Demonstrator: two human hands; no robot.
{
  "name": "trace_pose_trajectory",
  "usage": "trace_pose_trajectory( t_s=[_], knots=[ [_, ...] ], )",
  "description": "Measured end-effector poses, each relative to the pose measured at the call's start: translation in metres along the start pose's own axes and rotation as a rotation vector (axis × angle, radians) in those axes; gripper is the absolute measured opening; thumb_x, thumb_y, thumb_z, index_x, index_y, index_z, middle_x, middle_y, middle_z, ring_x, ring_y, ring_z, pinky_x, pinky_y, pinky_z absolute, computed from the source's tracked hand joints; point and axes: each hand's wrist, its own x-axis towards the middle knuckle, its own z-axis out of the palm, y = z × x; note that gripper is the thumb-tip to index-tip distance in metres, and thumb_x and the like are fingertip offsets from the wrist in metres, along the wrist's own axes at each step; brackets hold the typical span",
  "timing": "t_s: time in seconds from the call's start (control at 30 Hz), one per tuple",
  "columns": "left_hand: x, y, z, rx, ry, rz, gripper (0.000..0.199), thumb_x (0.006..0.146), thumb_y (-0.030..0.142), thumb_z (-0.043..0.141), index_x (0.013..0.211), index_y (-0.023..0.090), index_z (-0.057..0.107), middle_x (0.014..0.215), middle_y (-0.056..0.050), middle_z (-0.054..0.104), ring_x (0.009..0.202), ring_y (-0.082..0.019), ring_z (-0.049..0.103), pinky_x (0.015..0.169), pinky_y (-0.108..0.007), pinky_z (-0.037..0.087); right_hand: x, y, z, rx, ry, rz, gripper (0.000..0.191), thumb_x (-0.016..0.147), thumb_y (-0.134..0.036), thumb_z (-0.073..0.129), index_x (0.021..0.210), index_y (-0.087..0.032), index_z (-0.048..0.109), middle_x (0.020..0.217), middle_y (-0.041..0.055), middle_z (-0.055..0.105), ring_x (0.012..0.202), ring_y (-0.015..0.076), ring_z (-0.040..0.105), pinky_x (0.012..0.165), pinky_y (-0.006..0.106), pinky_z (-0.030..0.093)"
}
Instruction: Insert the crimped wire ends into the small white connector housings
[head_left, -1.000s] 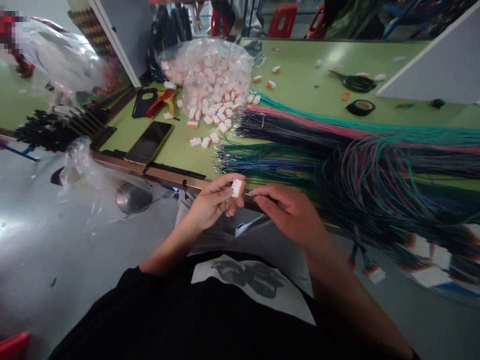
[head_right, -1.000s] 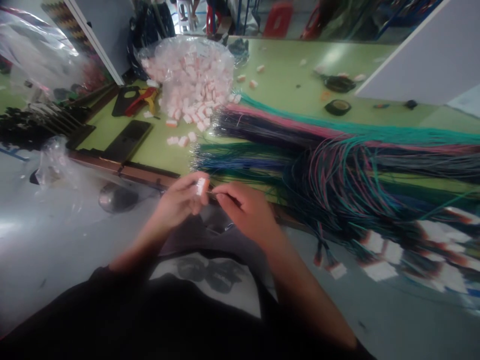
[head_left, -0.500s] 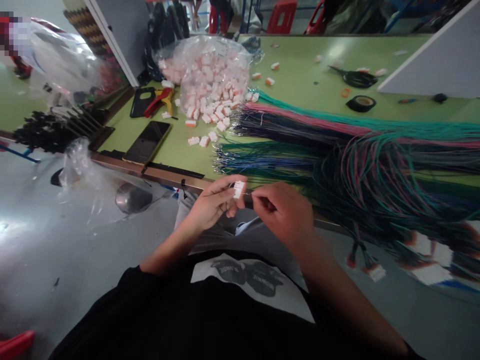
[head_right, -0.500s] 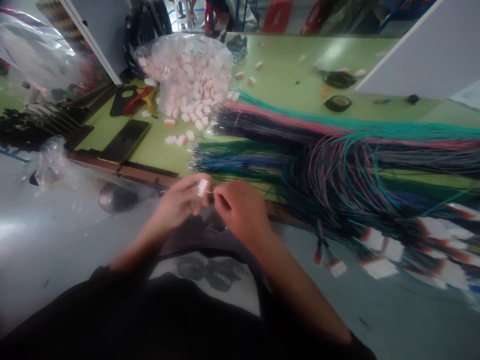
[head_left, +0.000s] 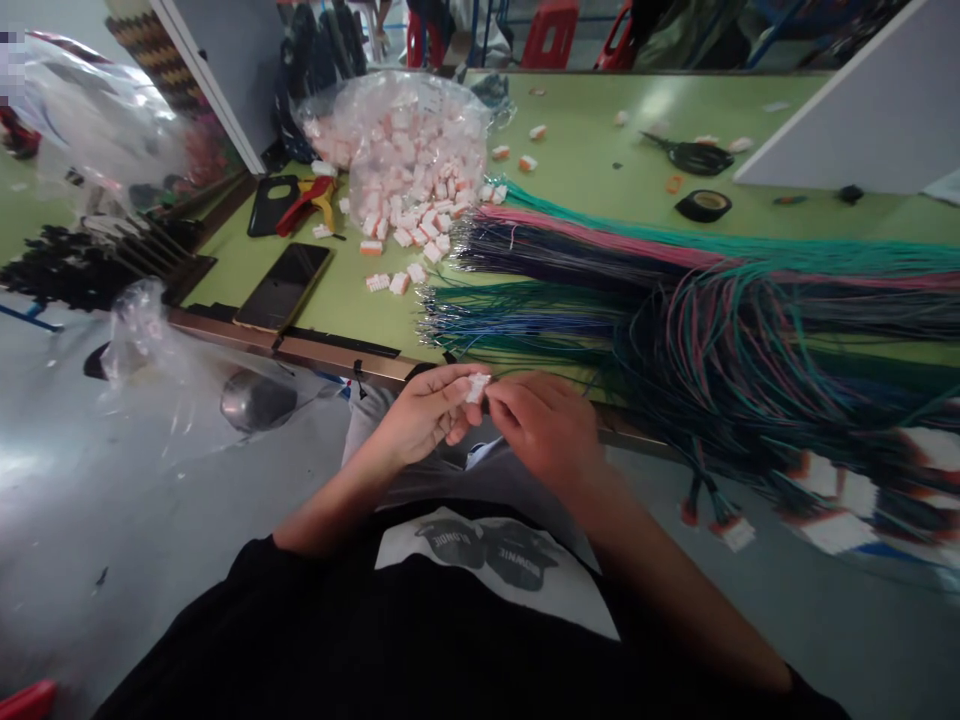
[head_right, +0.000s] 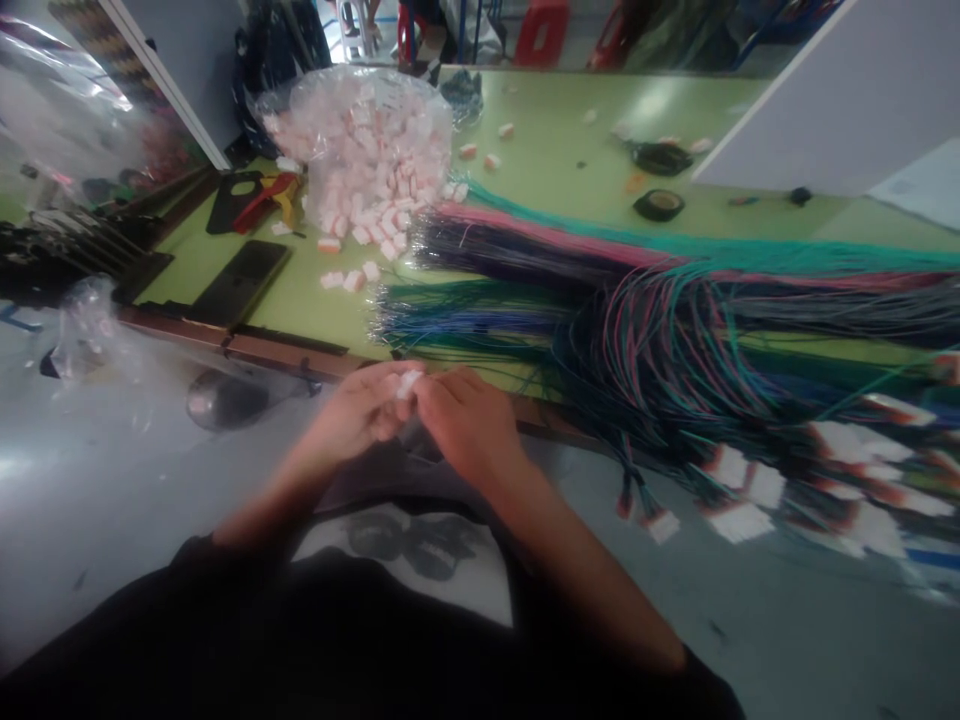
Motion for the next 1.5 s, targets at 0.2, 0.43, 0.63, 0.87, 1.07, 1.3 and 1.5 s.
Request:
trace_pose_trajectory(
  t_s=[0.2,0.43,0.63,0.87,1.07,1.3,1.5],
  knots=[
    [0.000,-0.004,-0.003,0.013,0.022,-0.016,0.034,0.075,0.033,0.078,0.098,0.010,0.068,0.056,0.000,0.064,0.039,-0.006,0.050,0.035,-0.016,0.031,0.001,0.004,-0.007,0.202,-0.156,0.274,0.020,0.086,-0.019,0.049,0.071,-0.020,0.062,0.067,0.0014,0.064,0.063,0.0128,0.054,0.062,0.025,0.039],
    [0.002,-0.008,-0.006,0.072,-0.026,0.032,0.042,0.071,0.041,0.081,0.098,0.011,0.067,0.058,0.001,0.065,0.038,-0.005,0.049,0.035,-0.016,0.030,-0.005,0.001,0.001,0.108,-0.226,0.279,0.026,0.088,-0.019,0.045,0.068,-0.019,0.062,0.063,0.0033,0.062,0.063,0.0140,0.052,0.062,0.027,0.034],
    [-0.001,-0.008,-0.016,0.148,-0.116,-0.017,0.043,0.074,0.041,0.078,0.104,0.012,0.068,0.059,0.000,0.066,0.039,-0.006,0.051,0.036,-0.016,0.033,0.012,0.025,-0.023,0.363,-0.520,0.397,0.026,0.090,-0.027,0.048,0.076,-0.021,0.069,0.073,0.0011,0.071,0.067,0.0137,0.061,0.061,0.025,0.039],
    [-0.002,0.000,-0.022,0.110,-0.085,-0.002,0.029,0.079,0.027,0.071,0.106,0.017,0.070,0.063,-0.001,0.068,0.046,-0.007,0.056,0.040,-0.016,0.038,0.029,0.098,-0.021,-0.292,-0.252,0.531,0.029,0.084,-0.017,0.046,0.089,-0.021,0.074,0.087,0.0101,0.073,0.078,0.0239,0.063,0.065,0.034,0.043],
    [0.003,-0.001,-0.019,0.071,-0.108,0.036,0.022,0.076,0.027,0.073,0.096,0.016,0.071,0.067,-0.001,0.068,0.046,-0.007,0.055,0.042,-0.017,0.042,0.063,0.124,-0.002,-0.448,-0.388,0.518,0.025,0.081,-0.015,0.051,0.080,-0.018,0.076,0.083,0.0156,0.073,0.079,0.0283,0.065,0.066,0.039,0.047],
    [0.005,-0.005,-0.018,0.077,-0.042,0.008,0.027,0.072,0.024,0.079,0.095,0.014,0.070,0.069,-0.001,0.067,0.049,-0.007,0.058,0.043,-0.017,0.044,0.078,0.104,0.009,-0.497,-0.628,0.524,0.028,0.081,-0.009,0.050,0.092,-0.012,0.075,0.099,0.0195,0.072,0.091,0.0320,0.067,0.069,0.038,0.047],
    [0.007,-0.006,-0.017,0.023,-0.050,0.031,0.026,0.072,0.024,0.079,0.095,0.015,0.070,0.069,-0.001,0.068,0.048,-0.008,0.058,0.042,-0.017,0.044,0.069,0.116,0.009,-0.484,-0.532,0.503,0.028,0.079,-0.009,0.047,0.088,-0.014,0.073,0.092,0.0175,0.072,0.079,0.0270,0.065,0.065,0.036,0.045]
  ],
)
